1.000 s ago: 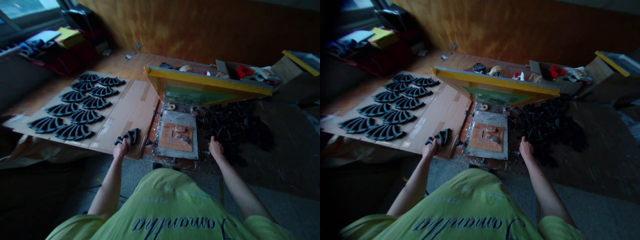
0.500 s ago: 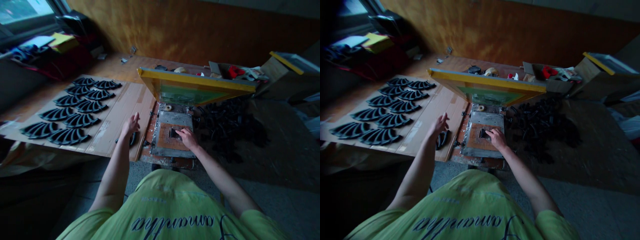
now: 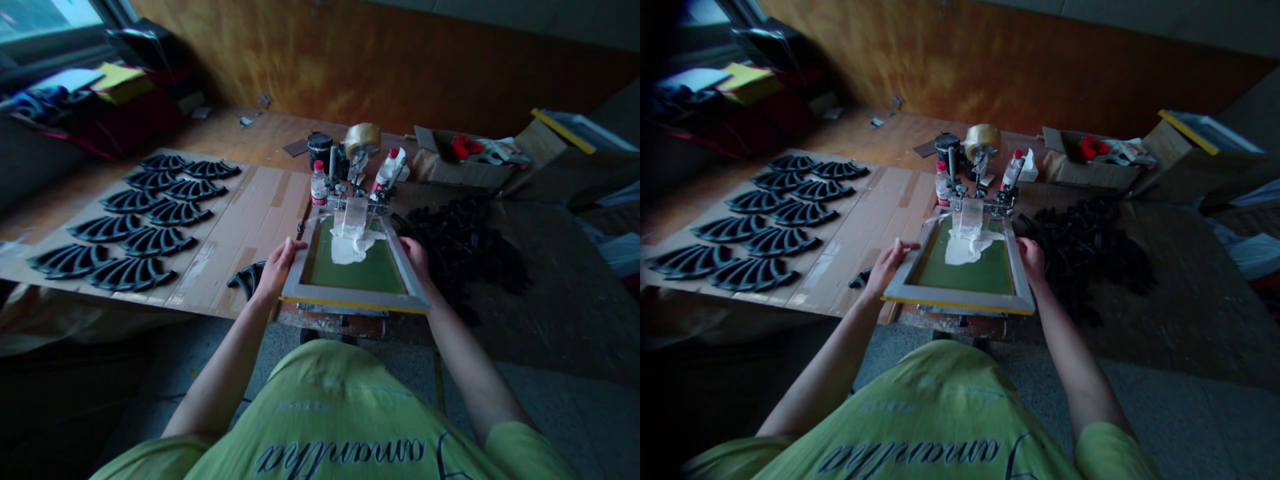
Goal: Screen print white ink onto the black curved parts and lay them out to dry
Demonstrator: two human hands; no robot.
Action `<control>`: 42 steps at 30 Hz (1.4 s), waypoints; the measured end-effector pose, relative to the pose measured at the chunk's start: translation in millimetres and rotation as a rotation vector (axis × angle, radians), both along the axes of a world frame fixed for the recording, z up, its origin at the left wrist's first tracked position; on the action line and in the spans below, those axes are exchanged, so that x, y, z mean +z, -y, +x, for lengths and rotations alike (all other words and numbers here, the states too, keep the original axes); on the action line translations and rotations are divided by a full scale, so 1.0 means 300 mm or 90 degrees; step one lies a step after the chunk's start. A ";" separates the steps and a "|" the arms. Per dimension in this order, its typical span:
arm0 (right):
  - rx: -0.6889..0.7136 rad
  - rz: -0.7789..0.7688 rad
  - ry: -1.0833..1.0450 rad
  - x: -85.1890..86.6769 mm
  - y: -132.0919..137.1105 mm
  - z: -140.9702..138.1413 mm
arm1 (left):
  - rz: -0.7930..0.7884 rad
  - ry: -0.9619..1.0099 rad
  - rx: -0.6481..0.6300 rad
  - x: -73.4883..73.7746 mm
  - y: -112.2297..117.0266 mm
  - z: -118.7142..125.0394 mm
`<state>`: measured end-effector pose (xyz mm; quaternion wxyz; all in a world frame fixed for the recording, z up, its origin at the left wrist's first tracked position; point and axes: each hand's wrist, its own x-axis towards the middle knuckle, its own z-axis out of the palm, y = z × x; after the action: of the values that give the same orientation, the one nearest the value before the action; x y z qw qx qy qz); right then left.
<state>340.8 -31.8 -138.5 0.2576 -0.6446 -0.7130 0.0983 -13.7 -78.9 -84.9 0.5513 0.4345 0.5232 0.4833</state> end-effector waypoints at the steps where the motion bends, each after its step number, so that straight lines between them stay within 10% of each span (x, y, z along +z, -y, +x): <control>1: -0.004 0.023 -0.010 0.026 -0.029 -0.007 | -0.040 -0.014 -0.004 -0.060 0.027 -0.008; 8: 0.133 0.057 0.146 0.119 -0.110 -0.313 | -0.121 -0.148 0.008 -0.364 0.048 -0.009; 18: 0.472 -0.018 0.227 0.066 0.094 -0.288 | -0.151 -0.172 0.014 -0.370 0.035 -0.019; 22: 0.416 -0.034 0.210 0.095 0.062 -0.294 | -0.140 -0.136 -0.004 -0.372 0.037 -0.020; 29: 0.403 -0.012 0.191 0.041 0.146 -0.313 | -0.155 -0.088 -0.005 -0.343 0.044 -0.011; 33: 0.274 -0.018 0.102 0.102 0.047 -0.339 | -0.168 -0.072 -0.018 -0.296 0.046 -0.015; 38: 0.069 0.052 0.021 0.211 -0.156 -0.252 | -0.125 -0.006 -0.010 -0.155 0.021 -0.021; 42: -0.067 0.092 -0.062 0.185 -0.188 -0.035 | -0.001 0.053 0.040 -0.001 -0.050 0.014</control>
<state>330.3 24.5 -82.9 0.3426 -0.6556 -0.6698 0.0641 -9.6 -63.8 -85.3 0.5580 0.3967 0.5134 0.5174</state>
